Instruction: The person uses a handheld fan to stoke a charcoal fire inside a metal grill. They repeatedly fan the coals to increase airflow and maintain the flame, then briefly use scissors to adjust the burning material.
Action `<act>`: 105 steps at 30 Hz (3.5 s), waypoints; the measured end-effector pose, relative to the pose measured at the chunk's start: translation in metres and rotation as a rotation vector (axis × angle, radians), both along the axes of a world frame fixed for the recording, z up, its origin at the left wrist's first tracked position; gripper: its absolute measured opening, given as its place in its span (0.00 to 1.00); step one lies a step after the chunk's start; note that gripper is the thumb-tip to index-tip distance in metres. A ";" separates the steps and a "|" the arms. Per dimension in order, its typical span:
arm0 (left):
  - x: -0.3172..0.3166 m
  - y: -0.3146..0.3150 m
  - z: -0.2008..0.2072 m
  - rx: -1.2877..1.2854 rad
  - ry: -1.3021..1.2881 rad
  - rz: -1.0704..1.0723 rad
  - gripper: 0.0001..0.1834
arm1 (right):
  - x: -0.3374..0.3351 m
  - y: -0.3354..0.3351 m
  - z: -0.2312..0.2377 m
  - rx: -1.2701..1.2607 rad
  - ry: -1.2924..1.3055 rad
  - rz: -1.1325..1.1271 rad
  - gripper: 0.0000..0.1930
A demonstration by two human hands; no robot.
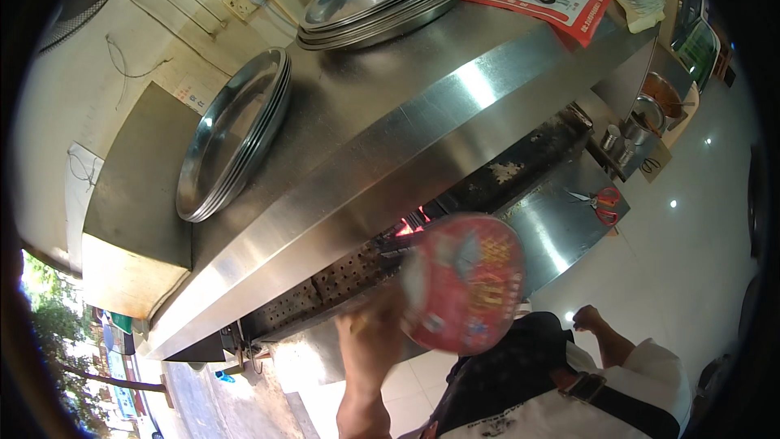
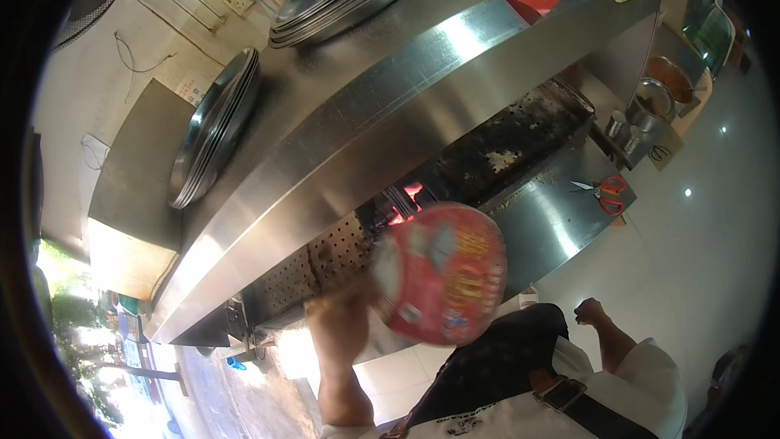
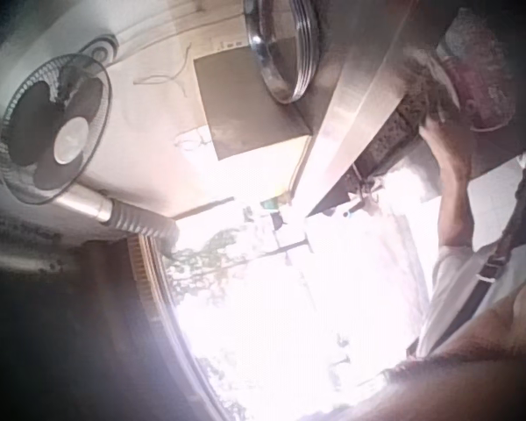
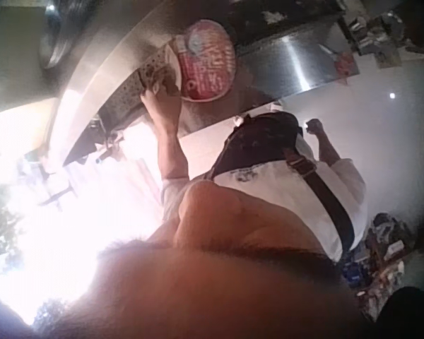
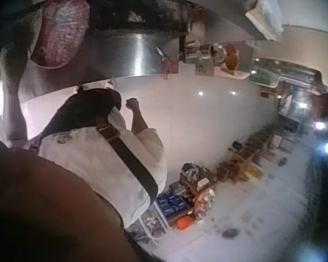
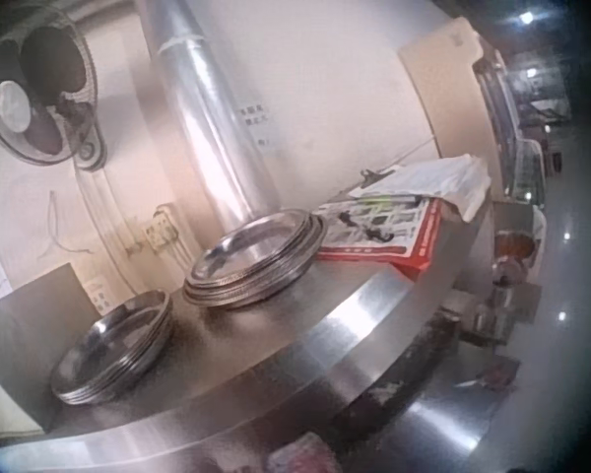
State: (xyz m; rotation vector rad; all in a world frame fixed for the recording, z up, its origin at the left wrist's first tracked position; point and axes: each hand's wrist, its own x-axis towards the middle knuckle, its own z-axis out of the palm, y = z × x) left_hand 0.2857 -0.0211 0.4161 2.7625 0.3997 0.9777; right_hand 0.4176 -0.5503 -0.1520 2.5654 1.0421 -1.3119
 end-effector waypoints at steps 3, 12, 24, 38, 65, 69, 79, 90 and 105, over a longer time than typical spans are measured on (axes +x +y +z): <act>-0.003 0.006 -0.015 -0.233 0.127 0.373 0.08 | 0.006 -0.003 -0.003 -0.003 -0.013 -0.013 0.16; 0.000 -0.016 -0.006 -0.179 0.093 0.256 0.08 | 0.005 0.010 0.016 -0.070 -0.080 0.135 0.15; -0.011 0.004 0.000 -0.132 0.136 0.116 0.08 | 0.006 -0.025 -0.021 0.041 -0.026 -0.047 0.15; -0.010 -0.035 0.017 -0.265 -0.032 -0.042 0.12 | -0.014 0.033 0.042 -0.031 -0.046 0.122 0.12; 0.001 0.004 0.003 -0.163 0.159 0.272 0.05 | 0.009 0.003 -0.004 0.022 -0.009 0.065 0.12; -0.009 -0.005 -0.005 -0.144 0.131 0.263 0.03 | 0.008 0.008 -0.007 0.004 -0.107 0.090 0.06; -0.003 -0.034 0.021 -0.116 0.160 0.107 0.10 | 0.003 0.030 0.046 0.018 -0.034 -0.001 0.10; 0.008 0.021 -0.012 -0.266 0.267 0.525 0.05 | 0.000 0.028 0.019 0.043 0.025 -0.061 0.13; -0.001 0.025 -0.019 0.068 0.220 0.327 0.10 | -0.005 0.004 0.004 0.037 -0.082 0.099 0.14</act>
